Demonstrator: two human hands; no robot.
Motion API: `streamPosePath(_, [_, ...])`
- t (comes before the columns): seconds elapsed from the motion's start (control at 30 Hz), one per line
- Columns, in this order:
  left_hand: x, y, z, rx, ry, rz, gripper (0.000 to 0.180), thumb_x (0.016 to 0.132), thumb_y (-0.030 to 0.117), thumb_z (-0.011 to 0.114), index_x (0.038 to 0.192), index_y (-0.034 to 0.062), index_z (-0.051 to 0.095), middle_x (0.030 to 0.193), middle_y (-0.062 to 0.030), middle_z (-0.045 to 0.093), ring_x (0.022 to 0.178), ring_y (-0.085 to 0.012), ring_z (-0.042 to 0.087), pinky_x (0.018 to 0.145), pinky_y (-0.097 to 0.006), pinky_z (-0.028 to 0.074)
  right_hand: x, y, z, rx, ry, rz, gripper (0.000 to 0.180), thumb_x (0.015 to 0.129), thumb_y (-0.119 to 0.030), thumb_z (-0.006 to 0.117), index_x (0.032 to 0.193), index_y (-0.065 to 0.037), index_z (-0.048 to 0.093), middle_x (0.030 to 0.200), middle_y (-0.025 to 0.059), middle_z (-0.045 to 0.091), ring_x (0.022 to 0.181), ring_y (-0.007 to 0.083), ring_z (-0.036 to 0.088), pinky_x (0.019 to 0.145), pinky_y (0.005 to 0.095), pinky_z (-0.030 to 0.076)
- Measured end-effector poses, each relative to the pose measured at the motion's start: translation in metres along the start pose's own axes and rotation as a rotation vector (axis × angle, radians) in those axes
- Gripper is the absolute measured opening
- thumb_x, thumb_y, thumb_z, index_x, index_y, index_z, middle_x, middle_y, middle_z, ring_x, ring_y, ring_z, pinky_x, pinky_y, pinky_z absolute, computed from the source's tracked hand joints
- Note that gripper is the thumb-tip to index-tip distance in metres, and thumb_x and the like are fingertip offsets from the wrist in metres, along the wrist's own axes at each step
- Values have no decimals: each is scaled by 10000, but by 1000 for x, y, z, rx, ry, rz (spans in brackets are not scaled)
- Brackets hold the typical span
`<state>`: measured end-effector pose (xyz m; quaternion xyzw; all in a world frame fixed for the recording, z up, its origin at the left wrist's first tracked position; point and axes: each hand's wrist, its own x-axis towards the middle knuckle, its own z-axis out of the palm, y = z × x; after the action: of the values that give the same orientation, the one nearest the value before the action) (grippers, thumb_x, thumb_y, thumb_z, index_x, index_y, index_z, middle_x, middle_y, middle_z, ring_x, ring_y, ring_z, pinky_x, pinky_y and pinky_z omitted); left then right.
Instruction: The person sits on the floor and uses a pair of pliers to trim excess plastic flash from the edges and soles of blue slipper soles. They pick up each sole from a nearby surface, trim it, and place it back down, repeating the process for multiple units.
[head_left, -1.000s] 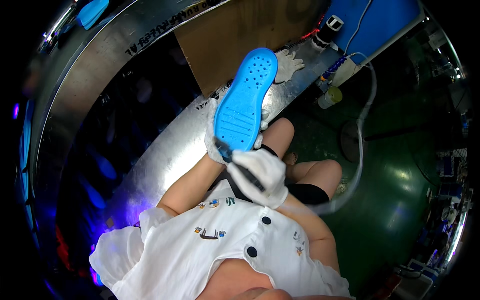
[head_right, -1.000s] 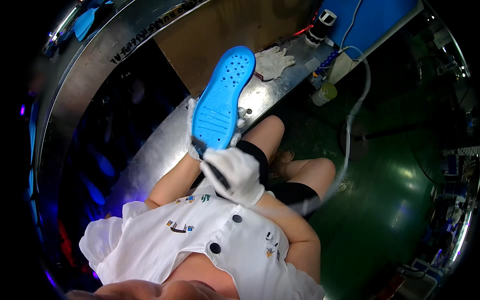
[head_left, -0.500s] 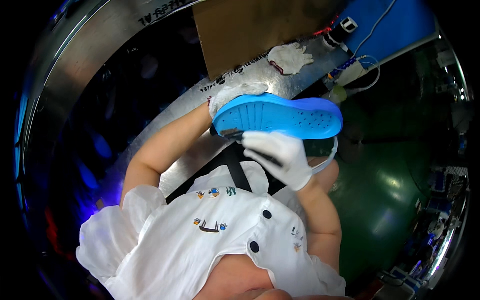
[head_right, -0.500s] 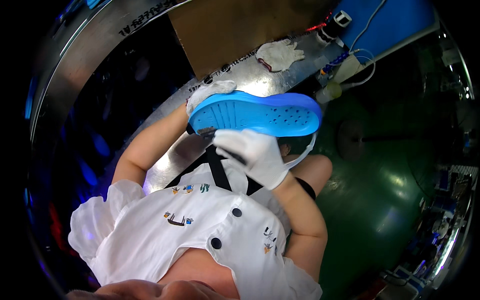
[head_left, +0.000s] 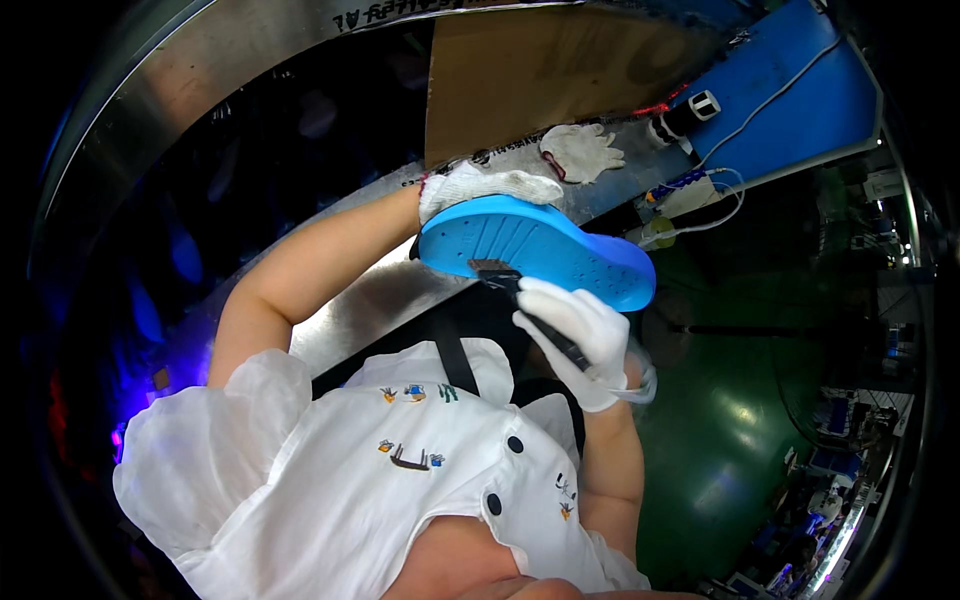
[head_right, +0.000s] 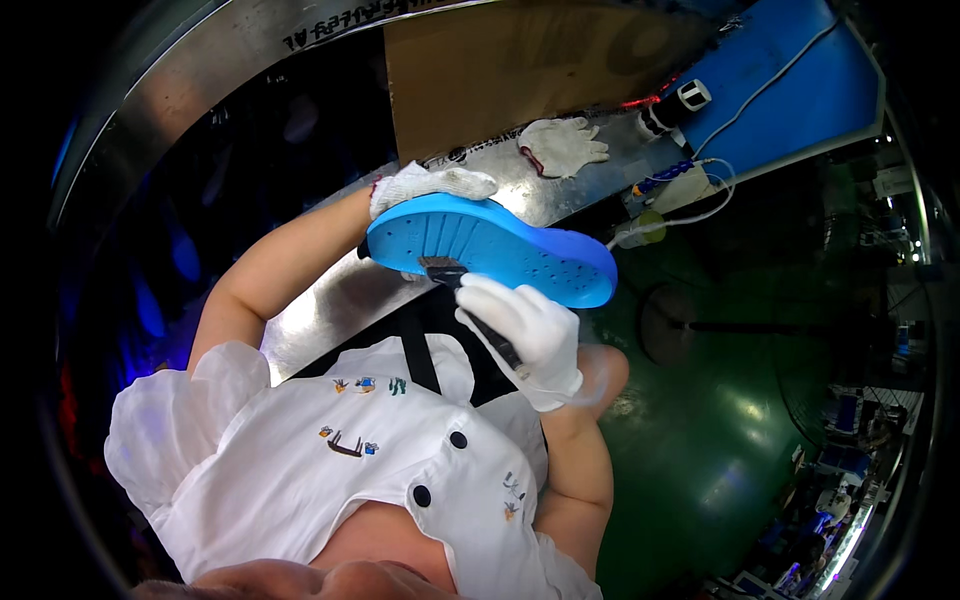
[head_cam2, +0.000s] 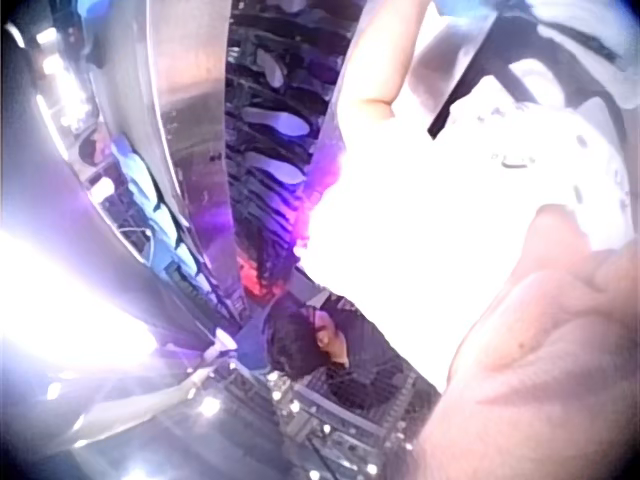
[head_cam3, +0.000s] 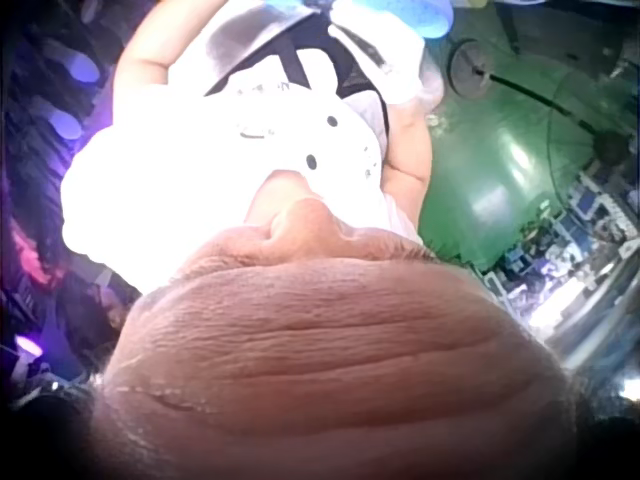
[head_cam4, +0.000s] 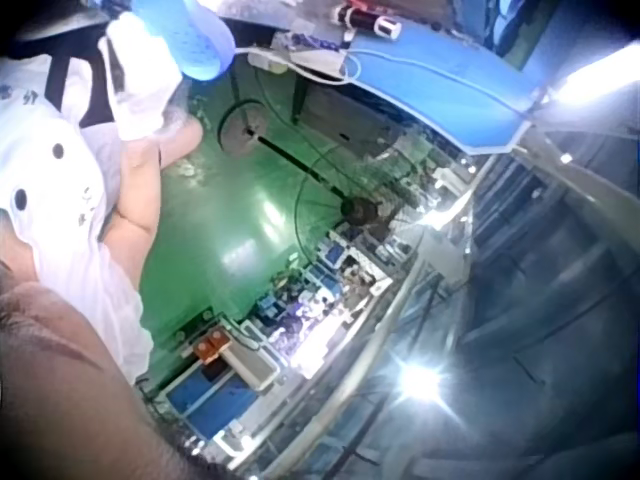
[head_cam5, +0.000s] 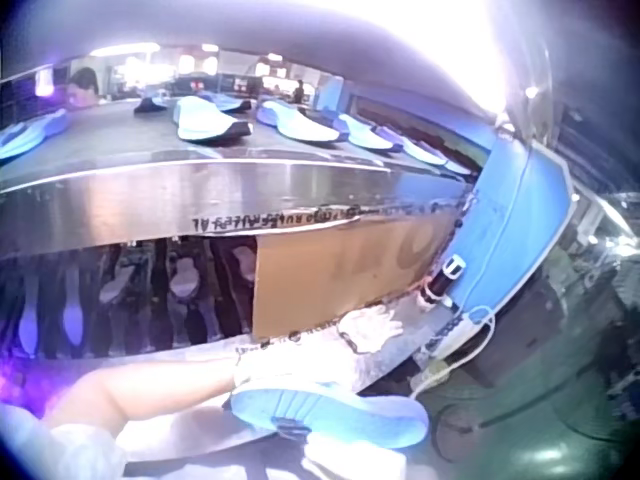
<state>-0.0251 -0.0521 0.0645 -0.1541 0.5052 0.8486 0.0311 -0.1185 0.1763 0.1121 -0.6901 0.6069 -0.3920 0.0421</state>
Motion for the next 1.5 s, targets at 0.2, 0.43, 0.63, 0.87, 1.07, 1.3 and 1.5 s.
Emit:
streamPosePath(0.2, [22, -39, -62, 22, 87, 126, 354, 991, 229, 574, 1285, 34, 610, 1204, -116, 659, 1085, -193, 657, 938, -300, 545, -4, -11, -1, -6, 41, -92, 297, 685, -49, 788, 971, -85, 718, 1006, 106, 726, 575, 225, 577, 521, 284, 472])
streamPosePath(0.43, [-15, 11, -18, 297, 136, 337, 373, 987, 276, 572, 1274, 41, 616, 1176, -153, 667, 949, -222, 707, 837, -317, 586, -5, -13, -8, -207, -23, -187, 298, 677, -40, 790, 959, -101, 717, 1027, 98, 723, 594, 220, 588, 521, 296, 478])
streamPosePath(0.63, [-31, 25, 7, 71, 270, 166, 676, 892, 595, 582, 1260, 29, 604, 1066, -247, 662, 810, -338, 688, 675, -452, 597, -5, -14, -17, -285, -105, -181, 228, 693, -86, 740, 920, -88, 723, 1031, 105, 727, 591, 226, 589, 556, 282, 487])
streamPosePath(0.87, [-27, 13, -3, -321, -78, 25, 802, 908, 694, 426, 1289, 3, 572, 1030, -300, 648, 730, -347, 679, 638, -434, 591, -1, -1, -22, 62, 42, -73, 289, 611, -9, 805, 884, -41, 716, 943, 97, 737, 644, 196, 597, 599, 303, 486])
streamPosePath(1.07, [-11, -27, 57, -764, -67, 412, 944, 910, 756, 307, 1373, -52, 460, 1119, -287, 634, 960, -345, 667, 870, -436, 559, 17, 7, 24, -359, 371, -264, 282, 729, -2, 757, 995, -71, 695, 979, 73, 692, 771, 244, 603, 706, 331, 477])
streamPosePath(1.3, [-94, 4, 33, -556, -112, 546, 1015, 861, 808, 333, 1426, -35, 367, 1222, -293, 557, 979, -412, 653, 734, -578, 559, 2, -10, 10, 488, 396, -124, 211, 826, -115, 754, 990, -14, 668, 948, 145, 720, 740, 215, 613, 688, 309, 503])
streamPosePath(1.5, [-160, 125, 42, -588, -84, 1134, 993, 877, 739, 443, 1455, -51, 284, 1423, -304, 374, 1252, -445, 465, 829, -569, 543, -5, -1, 22, 644, 483, 71, 225, 823, 5, 710, 1028, 43, 625, 918, 131, 678, 753, 159, 610, 691, 248, 483])
